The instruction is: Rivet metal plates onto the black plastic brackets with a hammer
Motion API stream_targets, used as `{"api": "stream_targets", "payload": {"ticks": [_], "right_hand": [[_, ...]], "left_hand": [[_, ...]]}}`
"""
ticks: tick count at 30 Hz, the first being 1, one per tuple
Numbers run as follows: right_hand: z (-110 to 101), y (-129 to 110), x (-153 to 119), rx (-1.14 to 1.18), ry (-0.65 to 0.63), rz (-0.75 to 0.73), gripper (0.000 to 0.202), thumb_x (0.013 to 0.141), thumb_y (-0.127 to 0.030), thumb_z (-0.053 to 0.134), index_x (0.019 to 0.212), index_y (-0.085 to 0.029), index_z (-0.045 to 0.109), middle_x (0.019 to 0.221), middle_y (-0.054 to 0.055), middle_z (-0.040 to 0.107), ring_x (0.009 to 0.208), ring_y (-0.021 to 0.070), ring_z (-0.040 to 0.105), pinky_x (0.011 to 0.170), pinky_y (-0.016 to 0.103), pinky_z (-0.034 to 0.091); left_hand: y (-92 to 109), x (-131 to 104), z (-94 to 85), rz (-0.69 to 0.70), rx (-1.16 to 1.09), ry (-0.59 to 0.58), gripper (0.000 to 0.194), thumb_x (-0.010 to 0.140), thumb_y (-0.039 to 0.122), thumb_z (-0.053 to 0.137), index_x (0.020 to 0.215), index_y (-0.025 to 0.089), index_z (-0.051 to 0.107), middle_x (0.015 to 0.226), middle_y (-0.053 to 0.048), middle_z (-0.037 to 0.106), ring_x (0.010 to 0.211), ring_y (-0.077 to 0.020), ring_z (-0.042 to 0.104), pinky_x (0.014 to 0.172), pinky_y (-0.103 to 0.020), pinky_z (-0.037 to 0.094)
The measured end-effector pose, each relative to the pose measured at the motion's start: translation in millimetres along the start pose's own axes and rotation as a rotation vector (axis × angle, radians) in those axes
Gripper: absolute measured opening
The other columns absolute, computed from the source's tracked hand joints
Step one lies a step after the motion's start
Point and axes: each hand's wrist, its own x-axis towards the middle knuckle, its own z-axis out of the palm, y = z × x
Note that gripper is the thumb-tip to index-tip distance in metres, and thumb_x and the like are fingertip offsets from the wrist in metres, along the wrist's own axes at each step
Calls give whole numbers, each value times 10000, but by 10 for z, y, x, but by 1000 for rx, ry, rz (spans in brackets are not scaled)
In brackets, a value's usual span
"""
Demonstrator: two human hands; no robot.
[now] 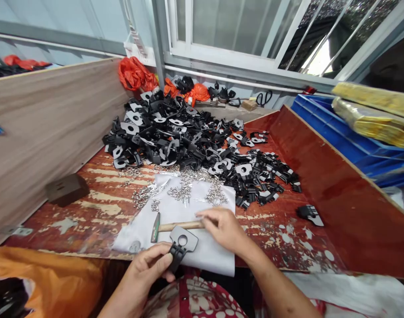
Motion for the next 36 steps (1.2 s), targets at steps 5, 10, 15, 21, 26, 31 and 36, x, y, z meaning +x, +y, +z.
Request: {"api": "stream_targets", "payload": {"ticks": [5, 10, 15, 21, 26, 31, 36], "right_hand": [[46, 97, 270, -434, 3, -44, 110, 888, -128, 659, 831, -177, 739, 917, 78, 708, 934, 228, 628, 851, 345, 447], [97, -115, 55, 110, -157, -1, 143, 890, -98, 579, 867, -181, 693, 773, -14, 654, 725, 124, 586, 674, 227, 430], [165, -155, -82, 757, -641, 351, 248, 720, -317, 814, 830, -174, 644, 651, -52, 627, 580, 102, 595, 573, 209, 478], [402, -42, -123, 833, -695, 478, 593, 533, -492, 939, 860, -191, 546, 616, -90, 585, 517, 104, 586, 546, 241, 537], [12, -24, 356, -123, -328, -11, 91, 972, -186, 600, 951, -179, 688, 854, 0, 686, 799, 118, 610, 744, 238, 482], [-270, 231, 1196, -745, -121, -191, 237, 971, -94, 527, 831, -142, 713, 953, 129, 666, 991, 238, 517, 855, 373, 397], [-162, 352, 1475, -800, -235, -395, 218, 951, -90, 548, 808, -149, 701, 931, 121, 673, 1020, 247, 506, 914, 386, 362]], "left_hand": [[-8, -15, -61, 104, 184, 87, 427, 776, 594, 747, 665, 213, 590, 738, 9, 520, 703, -187, 520, 592, -281, 552], [149, 20, -120, 539, 929, 68, 328, 885, 411, 666, 638, 227, 554, 674, -12, 605, 682, -210, 567, 641, -305, 442], [222, 41, 45, 720, 1213, -147, 289, 889, 323, 676, 638, 233, 566, 659, -14, 639, 649, -209, 575, 607, -315, 412], [136, 32, 139, 763, 1261, -205, 219, 904, 206, 607, 688, 238, 596, 688, -20, 657, 643, -210, 578, 622, -332, 403], [122, 67, -47, 647, 1002, 8, 323, 888, 294, 642, 614, 230, 483, 620, 8, 566, 642, -200, 551, 624, -306, 401], [56, 103, -171, 297, 399, 190, 316, 840, 462, 670, 656, 230, 557, 694, 16, 497, 649, -187, 488, 521, -253, 455], [63, 59, -180, 121, 6, 185, 371, 777, 450, 750, 588, 189, 567, 721, 14, 499, 606, -135, 451, 470, -202, 438]]}}
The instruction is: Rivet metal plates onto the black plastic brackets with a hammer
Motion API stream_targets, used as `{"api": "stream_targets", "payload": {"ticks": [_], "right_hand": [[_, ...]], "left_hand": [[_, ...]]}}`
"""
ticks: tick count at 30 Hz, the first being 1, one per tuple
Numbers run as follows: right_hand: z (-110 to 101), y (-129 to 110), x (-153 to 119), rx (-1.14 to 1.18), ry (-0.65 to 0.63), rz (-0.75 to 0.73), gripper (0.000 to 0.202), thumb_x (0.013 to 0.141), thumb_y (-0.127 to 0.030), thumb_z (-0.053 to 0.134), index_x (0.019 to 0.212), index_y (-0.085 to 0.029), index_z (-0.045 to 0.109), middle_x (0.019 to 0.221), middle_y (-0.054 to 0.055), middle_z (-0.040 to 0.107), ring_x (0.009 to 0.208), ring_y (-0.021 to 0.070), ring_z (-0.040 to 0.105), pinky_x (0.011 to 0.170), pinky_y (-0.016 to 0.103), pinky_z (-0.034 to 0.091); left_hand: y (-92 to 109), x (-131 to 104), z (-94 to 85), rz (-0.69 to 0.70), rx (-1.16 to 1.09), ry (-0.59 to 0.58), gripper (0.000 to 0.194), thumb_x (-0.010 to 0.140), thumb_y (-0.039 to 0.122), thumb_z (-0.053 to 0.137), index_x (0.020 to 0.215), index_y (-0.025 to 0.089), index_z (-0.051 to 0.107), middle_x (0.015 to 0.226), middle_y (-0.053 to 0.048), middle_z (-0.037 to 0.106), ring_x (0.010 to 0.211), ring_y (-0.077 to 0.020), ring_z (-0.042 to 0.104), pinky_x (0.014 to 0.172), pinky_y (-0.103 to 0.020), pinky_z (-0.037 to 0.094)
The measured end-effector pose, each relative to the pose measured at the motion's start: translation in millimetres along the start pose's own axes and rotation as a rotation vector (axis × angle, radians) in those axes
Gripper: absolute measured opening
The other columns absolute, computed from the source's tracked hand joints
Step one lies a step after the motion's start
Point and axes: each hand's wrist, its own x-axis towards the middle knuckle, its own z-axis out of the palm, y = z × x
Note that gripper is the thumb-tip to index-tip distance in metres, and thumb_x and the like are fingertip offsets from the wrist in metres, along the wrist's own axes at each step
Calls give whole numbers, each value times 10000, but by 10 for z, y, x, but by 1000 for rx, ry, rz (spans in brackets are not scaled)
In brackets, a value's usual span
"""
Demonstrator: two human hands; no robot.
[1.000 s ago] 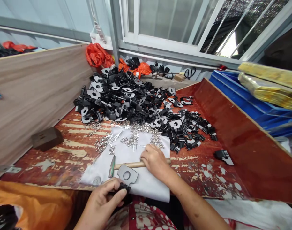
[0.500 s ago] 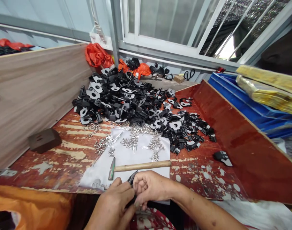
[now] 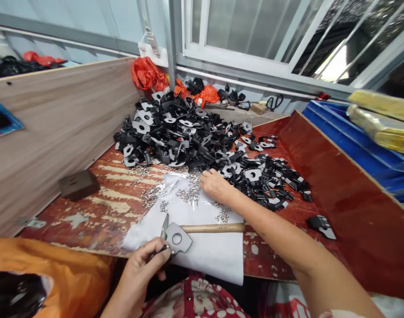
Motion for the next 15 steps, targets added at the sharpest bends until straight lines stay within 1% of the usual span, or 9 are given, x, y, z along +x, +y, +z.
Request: {"api": "stream_targets", "payload": {"ticks": [3, 5, 7, 9, 11, 13, 15], "right_hand": [[8, -21, -30, 2, 31, -21, 181, 935, -72, 533, 860, -124, 689, 918, 139, 673, 966, 257, 525, 904, 402, 377], [-21, -64, -106, 16, 68, 18, 184, 928, -53, 507, 901, -103, 682, 858, 134, 665, 879, 248, 542, 844, 388, 409], [-74, -180, -236, 38, 119, 65, 212, 943, -53, 475, 990, -95, 677, 855, 114, 662, 843, 228, 559, 803, 357, 438], [-147, -387, -415, 177, 215, 92, 238, 971, -77, 463, 1052, -124, 682, 892, 89, 661, 860, 203, 581, 789, 320, 466], [-227, -664, -610, 428, 319, 87, 269, 984, -86, 460, 1057, -168, 705, 916, 66, 652, 874, 180, 598, 772, 292, 488], [-299, -962, -772, 666, 390, 71, 291, 984, -77, 470, 1062, -198, 723, 905, 51, 649, 857, 167, 610, 735, 280, 497], [-349, -1223, -864, 770, 449, 42, 258, 986, -96, 523, 1110, -213, 716, 893, 40, 667, 839, 165, 619, 733, 294, 501]], "left_hand": [[34, 3, -24, -53, -149, -15, 314, 755, 416, 780, 631, 169, 632, 799, 2, 565, 578, -104, 484, 507, -203, 462], [59, 10, -34, -78, -222, -19, 278, 743, 409, 794, 679, 167, 673, 801, -1, 573, 579, -104, 482, 511, -208, 472], [86, 15, -37, -83, -272, -10, 258, 734, 400, 805, 715, 165, 702, 772, -1, 555, 587, -111, 455, 499, -211, 478], [112, 16, -36, -74, -313, -15, 255, 731, 399, 806, 746, 158, 725, 748, -5, 546, 593, -119, 441, 493, -218, 488], [133, 18, -34, -54, -360, -40, 268, 749, 411, 785, 780, 148, 743, 740, -15, 556, 596, -126, 455, 497, -227, 499], [146, 22, -22, -28, -416, -59, 285, 789, 429, 747, 803, 145, 754, 766, -35, 589, 622, -143, 488, 505, -239, 515], [148, 27, 7, -7, -465, -42, 307, 811, 455, 737, 794, 149, 756, 786, -49, 615, 648, -158, 505, 493, -247, 528]]}}
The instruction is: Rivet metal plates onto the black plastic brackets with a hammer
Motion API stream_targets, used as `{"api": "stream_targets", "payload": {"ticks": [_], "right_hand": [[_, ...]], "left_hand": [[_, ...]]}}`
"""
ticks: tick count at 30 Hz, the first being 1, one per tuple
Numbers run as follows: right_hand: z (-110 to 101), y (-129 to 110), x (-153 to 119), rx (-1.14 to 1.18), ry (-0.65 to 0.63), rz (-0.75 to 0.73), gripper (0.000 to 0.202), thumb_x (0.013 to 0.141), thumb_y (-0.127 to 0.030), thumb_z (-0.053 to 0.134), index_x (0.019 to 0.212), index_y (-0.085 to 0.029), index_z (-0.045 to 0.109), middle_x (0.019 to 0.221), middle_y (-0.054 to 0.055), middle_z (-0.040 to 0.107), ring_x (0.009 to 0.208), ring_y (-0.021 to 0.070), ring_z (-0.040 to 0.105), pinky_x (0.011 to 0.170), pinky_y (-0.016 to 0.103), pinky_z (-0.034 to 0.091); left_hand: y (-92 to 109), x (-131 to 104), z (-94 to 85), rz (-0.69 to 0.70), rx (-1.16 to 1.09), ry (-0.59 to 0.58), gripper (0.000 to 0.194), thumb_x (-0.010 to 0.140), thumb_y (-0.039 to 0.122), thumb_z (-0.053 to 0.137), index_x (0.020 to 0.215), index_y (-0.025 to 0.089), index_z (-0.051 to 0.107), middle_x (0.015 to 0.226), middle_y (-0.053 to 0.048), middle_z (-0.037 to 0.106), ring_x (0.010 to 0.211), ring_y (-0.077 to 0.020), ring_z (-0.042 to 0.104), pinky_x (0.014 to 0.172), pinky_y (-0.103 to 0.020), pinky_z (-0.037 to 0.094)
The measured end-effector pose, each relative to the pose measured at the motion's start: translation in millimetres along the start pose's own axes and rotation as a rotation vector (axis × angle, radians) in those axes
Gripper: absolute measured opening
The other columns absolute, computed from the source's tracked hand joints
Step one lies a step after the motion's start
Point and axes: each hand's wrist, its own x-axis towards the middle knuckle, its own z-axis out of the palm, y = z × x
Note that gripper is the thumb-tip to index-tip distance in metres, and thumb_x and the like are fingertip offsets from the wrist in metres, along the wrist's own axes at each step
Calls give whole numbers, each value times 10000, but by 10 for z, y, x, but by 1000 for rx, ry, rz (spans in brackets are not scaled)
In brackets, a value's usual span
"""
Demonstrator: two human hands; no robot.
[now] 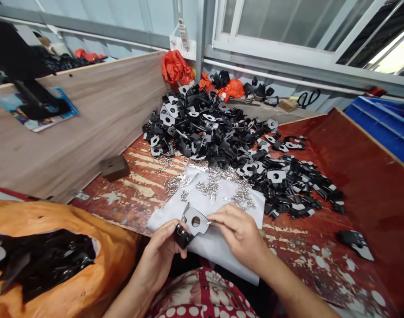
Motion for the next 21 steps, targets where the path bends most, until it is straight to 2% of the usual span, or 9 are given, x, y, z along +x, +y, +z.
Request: {"api": "stream_targets", "payload": {"ticks": [4, 9, 17, 21], "right_hand": [[206, -224, -31, 51, 95, -124, 188, 962, -146, 639, 1132, -213, 684, 854, 23, 710, 768, 165, 622, 824, 373, 493], [363, -236, 19, 37, 102, -161, 121, 965, -123, 610, 1040, -191, 675, 815, 23, 707, 740, 162, 615, 850, 390, 489], [363, -322, 3, -73, 84, -222, 177, 964, -52, 502, 928, -166, 632, 748, 28, 638, 730, 165, 558, 827, 379, 502], [364, -432, 3, -256, 77, -275, 231, 974, -46, 456, 882, -158, 636, 699, 25, 603, 710, 169, 523, 818, 376, 514]], "left_hand": [[-60, -2, 84, -6, -19, 58, 308, 738, 427, 845, 716, 141, 732, 693, -21, 602, 585, -131, 482, 423, -214, 503], [-105, -41, 130, -4, -39, 71, 322, 703, 416, 882, 710, 141, 714, 664, 0, 598, 541, -107, 492, 424, -206, 509], [-127, -78, 119, 10, -79, 93, 330, 713, 417, 880, 743, 127, 725, 669, -12, 622, 554, -119, 517, 440, -224, 518], [-147, -107, 148, 8, -114, 122, 321, 701, 398, 889, 734, 137, 705, 650, 6, 610, 545, -110, 512, 462, -214, 504]]}}
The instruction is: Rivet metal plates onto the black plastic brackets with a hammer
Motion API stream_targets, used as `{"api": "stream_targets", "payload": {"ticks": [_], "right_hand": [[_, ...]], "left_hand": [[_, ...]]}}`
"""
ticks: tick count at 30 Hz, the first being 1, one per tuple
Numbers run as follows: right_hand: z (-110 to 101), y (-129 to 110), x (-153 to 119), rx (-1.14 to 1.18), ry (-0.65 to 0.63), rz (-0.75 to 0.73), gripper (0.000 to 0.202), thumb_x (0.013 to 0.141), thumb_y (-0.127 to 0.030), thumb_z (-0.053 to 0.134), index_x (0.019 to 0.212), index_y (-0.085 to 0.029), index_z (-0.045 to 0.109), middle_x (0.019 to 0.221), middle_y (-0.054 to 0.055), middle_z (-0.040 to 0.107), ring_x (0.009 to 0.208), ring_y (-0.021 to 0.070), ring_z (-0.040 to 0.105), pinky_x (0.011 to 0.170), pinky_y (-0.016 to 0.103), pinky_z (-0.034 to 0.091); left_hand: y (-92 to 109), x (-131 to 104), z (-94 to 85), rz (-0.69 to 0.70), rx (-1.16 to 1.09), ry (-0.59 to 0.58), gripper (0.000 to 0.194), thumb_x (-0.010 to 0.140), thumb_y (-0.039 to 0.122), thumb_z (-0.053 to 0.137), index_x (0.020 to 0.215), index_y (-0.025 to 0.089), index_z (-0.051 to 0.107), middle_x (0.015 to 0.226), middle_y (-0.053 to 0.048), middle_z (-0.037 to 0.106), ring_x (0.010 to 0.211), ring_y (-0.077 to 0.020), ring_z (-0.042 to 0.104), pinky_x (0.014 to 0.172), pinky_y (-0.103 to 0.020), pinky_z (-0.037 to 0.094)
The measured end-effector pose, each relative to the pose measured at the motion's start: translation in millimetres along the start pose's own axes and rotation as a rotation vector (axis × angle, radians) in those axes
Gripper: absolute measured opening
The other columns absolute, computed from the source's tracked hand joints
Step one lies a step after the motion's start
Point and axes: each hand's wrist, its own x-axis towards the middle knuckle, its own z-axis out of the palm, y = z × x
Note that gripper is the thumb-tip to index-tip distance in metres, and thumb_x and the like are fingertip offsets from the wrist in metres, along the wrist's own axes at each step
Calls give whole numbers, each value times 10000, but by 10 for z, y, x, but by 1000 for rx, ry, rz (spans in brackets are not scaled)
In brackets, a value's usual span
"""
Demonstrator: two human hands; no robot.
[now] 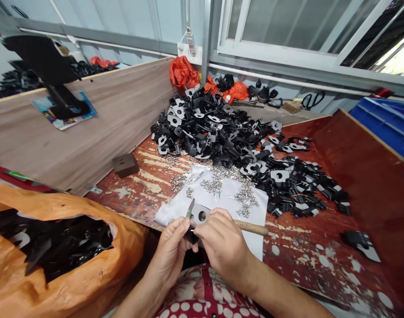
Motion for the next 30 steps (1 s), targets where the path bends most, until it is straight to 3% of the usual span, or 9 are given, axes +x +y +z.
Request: {"api": "stream_targets", "payload": {"ticks": [5, 9, 13, 15, 18, 20, 22, 25, 30], "right_hand": [[187, -132, -31, -380, 65, -247, 193, 947, -47, 502, 914, -98, 685, 727, 69, 642, 720, 195, 568, 957, 416, 508], [298, -134, -47, -419, 79, -320, 219, 947, -30, 480, 914, -84, 689, 748, 79, 655, 748, 198, 599, 981, 382, 497], [282, -134, -58, -294, 41, -210, 216, 973, -78, 511, 832, -161, 652, 669, 15, 588, 666, 161, 525, 919, 360, 489], [282, -140, -84, -193, 18, -118, 236, 991, -95, 486, 832, -187, 634, 679, 9, 591, 684, 162, 523, 895, 364, 470], [257, -44, -148, -25, -124, -38, 169, 990, -113, 492, 997, -194, 640, 783, 16, 650, 761, 170, 558, 880, 365, 447], [183, 133, -200, -96, -265, 38, 164, 941, -155, 621, 1100, -190, 633, 926, 50, 685, 873, 202, 585, 881, 380, 439], [77, 368, -262, -341, -385, 156, 200, 859, -197, 750, 1032, -175, 650, 995, 102, 676, 947, 262, 585, 854, 409, 436], [-47, 661, -385, -604, -535, 214, 169, 832, -227, 778, 841, -174, 618, 928, 110, 650, 913, 290, 592, 795, 405, 438], [-104, 715, -664, -539, -656, 299, 57, 935, -238, 603, 958, -198, 570, 717, -1, 639, 605, 188, 607, 558, 289, 389]], "left_hand": [[-57, -16, 30, -6, -62, 85, 355, 631, 345, 928, 713, 167, 632, 672, 44, 592, 605, -78, 527, 583, -154, 489], [-57, -49, 34, -29, -55, 97, 416, 614, 353, 936, 678, 177, 565, 624, 62, 541, 556, -69, 473, 534, -148, 436], [-39, -147, -89, -20, 27, 25, 358, 706, 406, 886, 788, 178, 623, 710, 26, 595, 602, -101, 496, 563, -183, 451], [-41, -214, -232, 98, 181, 10, 359, 702, 365, 894, 907, 220, 637, 795, 25, 622, 684, -133, 544, 623, -202, 478], [0, -324, -534, 308, 509, 115, 417, 724, 322, 879, 1065, 275, 642, 987, -4, 682, 944, -203, 615, 832, -241, 495], [77, -393, -739, 305, 668, 183, 391, 803, 410, 799, 1142, 269, 665, 1043, -42, 709, 1009, -248, 622, 879, -270, 487], [165, -438, -884, 227, 730, 216, 416, 830, 509, 737, 1165, 266, 692, 936, -44, 723, 893, -259, 637, 765, -271, 506], [222, -421, -915, 160, 737, 195, 435, 849, 585, 674, 1144, 269, 719, 760, -17, 676, 730, -236, 601, 618, -254, 479], [55, -144, -716, 177, 801, 123, 460, 951, 582, 492, 1143, 217, 696, 657, 16, 560, 568, -189, 492, 473, -245, 376]]}}
